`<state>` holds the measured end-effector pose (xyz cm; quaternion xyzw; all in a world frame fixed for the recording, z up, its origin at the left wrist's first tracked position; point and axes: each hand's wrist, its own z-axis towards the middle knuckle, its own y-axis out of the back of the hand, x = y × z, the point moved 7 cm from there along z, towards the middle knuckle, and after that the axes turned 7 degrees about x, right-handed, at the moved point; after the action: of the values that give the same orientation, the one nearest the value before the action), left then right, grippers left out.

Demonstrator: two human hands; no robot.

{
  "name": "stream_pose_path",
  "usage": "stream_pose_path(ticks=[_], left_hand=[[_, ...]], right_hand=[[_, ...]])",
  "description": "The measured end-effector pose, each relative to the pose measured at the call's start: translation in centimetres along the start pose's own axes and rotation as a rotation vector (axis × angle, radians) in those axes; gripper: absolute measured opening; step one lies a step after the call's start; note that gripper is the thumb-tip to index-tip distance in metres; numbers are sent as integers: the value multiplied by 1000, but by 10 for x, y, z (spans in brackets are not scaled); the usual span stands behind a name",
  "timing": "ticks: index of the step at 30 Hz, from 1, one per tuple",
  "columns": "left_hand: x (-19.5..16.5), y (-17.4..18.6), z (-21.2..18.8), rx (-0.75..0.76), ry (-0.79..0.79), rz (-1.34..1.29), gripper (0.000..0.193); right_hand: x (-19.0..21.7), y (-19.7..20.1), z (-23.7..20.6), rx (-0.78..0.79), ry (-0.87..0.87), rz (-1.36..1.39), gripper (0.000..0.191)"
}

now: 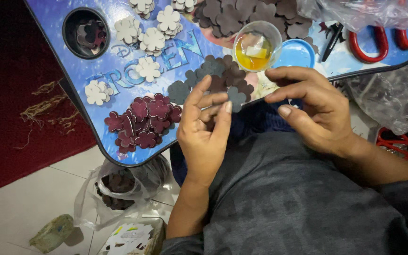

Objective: The person repeatedly picks up small flower-shaped craft pieces in white, dark brown, and maroon, aligns them in pairs, and places them back on the table. The person handles the pieces one at a time, occasionally adjusting their position before stacking them.

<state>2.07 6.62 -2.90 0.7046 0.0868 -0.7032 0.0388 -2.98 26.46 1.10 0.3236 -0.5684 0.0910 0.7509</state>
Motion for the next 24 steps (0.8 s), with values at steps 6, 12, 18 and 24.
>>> stream_pose_path(ticks=[6, 12, 18, 24], left_hand=[[1, 8, 4, -36, 85, 107, 43], [-32, 9, 2, -150, -351, 872, 28], [-35, 1, 12, 40, -360, 826, 44], [-53, 50, 30, -299, -362, 1239, 25]], right_hand=[[0, -2, 0, -8, 8, -7, 23], [0, -2, 2, -37, 7, -65, 24], [3, -3, 5, -43, 37, -42, 23], [-1, -3, 4, -54, 5, -51, 24]])
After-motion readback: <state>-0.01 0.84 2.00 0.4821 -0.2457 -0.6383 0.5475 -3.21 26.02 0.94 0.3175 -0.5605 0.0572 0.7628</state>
